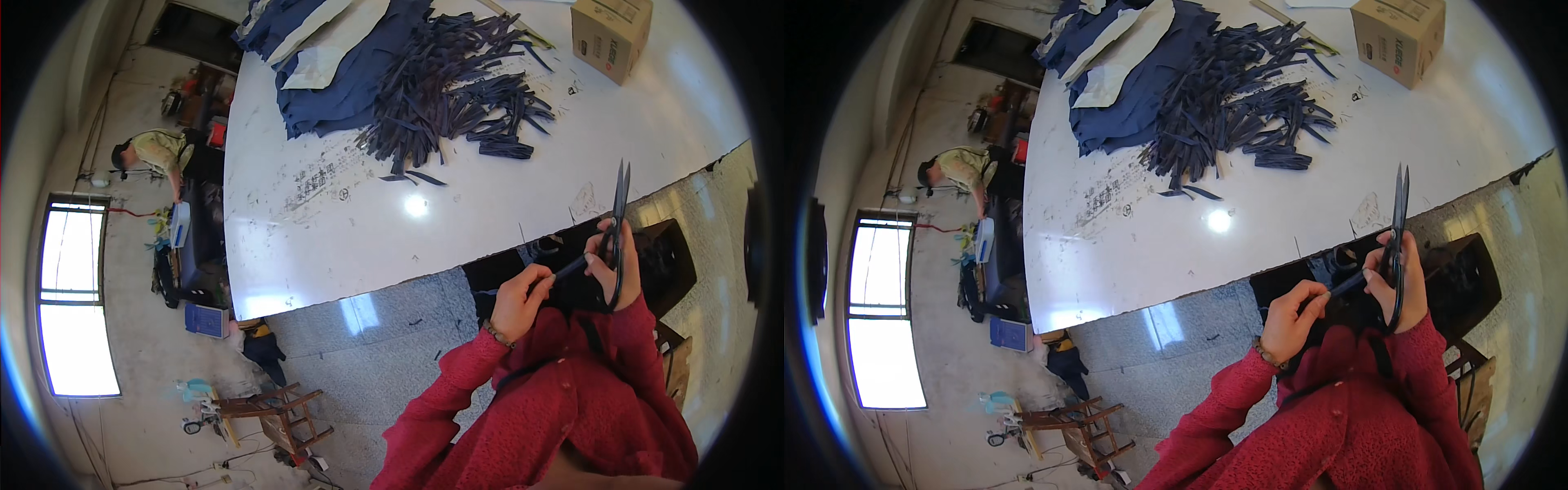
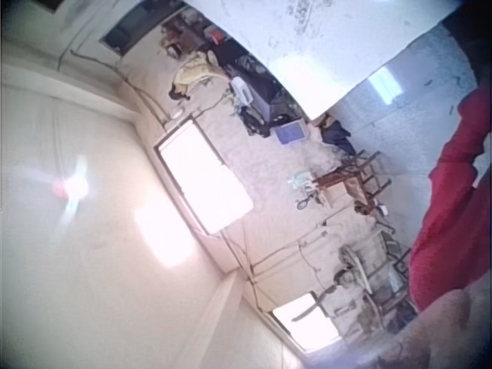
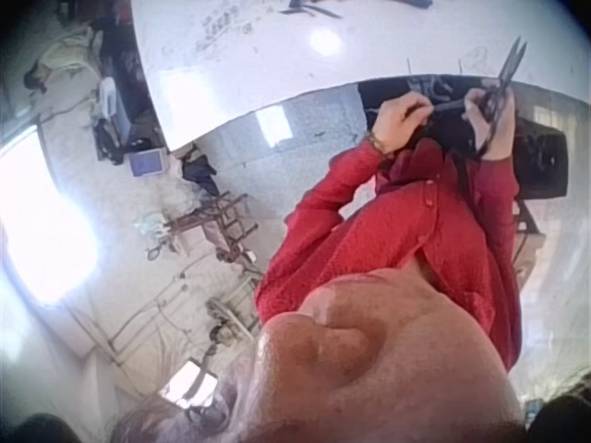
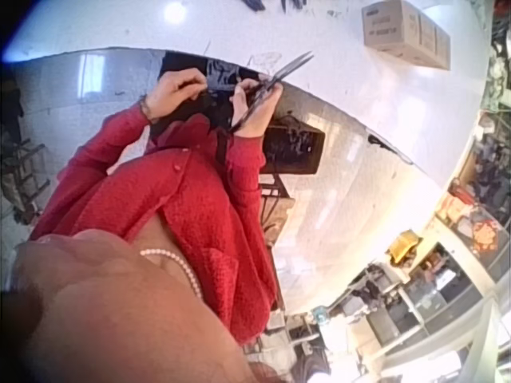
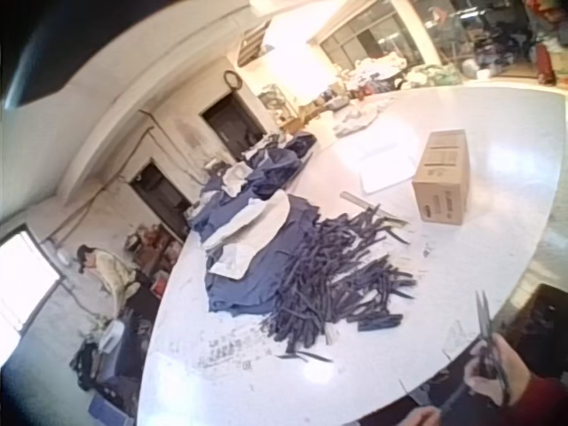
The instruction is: Using scissors to cut small strips of blue fabric from larger pieces.
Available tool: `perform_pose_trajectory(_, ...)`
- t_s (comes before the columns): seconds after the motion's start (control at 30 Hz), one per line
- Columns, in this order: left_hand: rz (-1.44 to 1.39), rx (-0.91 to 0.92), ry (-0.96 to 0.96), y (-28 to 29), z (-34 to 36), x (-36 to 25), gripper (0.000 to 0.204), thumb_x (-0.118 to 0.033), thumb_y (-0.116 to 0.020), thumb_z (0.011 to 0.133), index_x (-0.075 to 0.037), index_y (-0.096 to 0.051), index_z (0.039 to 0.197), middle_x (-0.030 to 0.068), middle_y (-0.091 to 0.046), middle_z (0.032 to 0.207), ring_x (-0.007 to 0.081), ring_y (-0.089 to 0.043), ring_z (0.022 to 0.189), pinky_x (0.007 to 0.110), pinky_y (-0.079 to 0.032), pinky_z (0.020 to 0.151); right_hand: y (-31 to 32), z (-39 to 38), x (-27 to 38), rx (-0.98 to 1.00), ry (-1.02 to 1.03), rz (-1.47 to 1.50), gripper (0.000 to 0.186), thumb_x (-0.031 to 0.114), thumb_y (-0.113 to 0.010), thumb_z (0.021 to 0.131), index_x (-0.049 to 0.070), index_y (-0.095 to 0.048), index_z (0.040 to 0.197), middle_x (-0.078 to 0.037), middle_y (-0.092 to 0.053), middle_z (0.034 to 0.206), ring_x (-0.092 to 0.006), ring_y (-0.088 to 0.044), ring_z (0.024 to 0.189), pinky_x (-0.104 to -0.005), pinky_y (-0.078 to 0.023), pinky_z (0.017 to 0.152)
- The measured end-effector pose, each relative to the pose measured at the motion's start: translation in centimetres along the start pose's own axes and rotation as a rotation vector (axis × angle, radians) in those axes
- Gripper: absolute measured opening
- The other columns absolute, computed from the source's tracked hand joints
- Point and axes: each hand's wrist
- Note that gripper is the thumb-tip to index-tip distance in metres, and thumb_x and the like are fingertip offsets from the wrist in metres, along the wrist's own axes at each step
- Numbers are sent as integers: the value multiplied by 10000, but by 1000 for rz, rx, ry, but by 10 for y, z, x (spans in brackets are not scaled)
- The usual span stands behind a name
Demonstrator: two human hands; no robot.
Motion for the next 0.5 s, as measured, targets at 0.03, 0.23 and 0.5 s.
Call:
perform_pose_trajectory(0.03, 6, 2, -6, 3, 1, 0, 113, -110, -589, 921, 0, -605, 945, 28, -589, 679, 72, -549, 623, 229, -444, 588, -1, 0, -1, 0, 5, 0, 469, -87, -563, 765, 46, -372, 1172, -44, -532, 792, -82, -521, 638, -199, -455, 571)
perform_pose_trajectory(0.23, 65, 18, 34, 24, 9, -4, 102, -101, -642, 890, 0, -637, 898, -7, -577, 660, 50, -530, 608, 209, -425, 568, -6, 0, -3, 7, 10, 23, 454, -79, -553, 764, 41, -364, 1159, -45, -530, 808, -84, -525, 670, -209, -463, 596)
perform_pose_trajectory(0.5, 189, 58, -30, 39, 26, -1, 98, -64, -595, 903, 12, -652, 932, 16, -611, 711, 70, -557, 656, 215, -439, 608, -12, 11, -19, -26, 103, -92, 422, -24, -609, 786, 20, -385, 1142, -62, -566, 822, -133, -571, 734, -259, -466, 700)
Point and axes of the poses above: each hand's wrist, its own z-axis towards the middle knuckle, its own y-axis out of the back of the hand, x = y × z
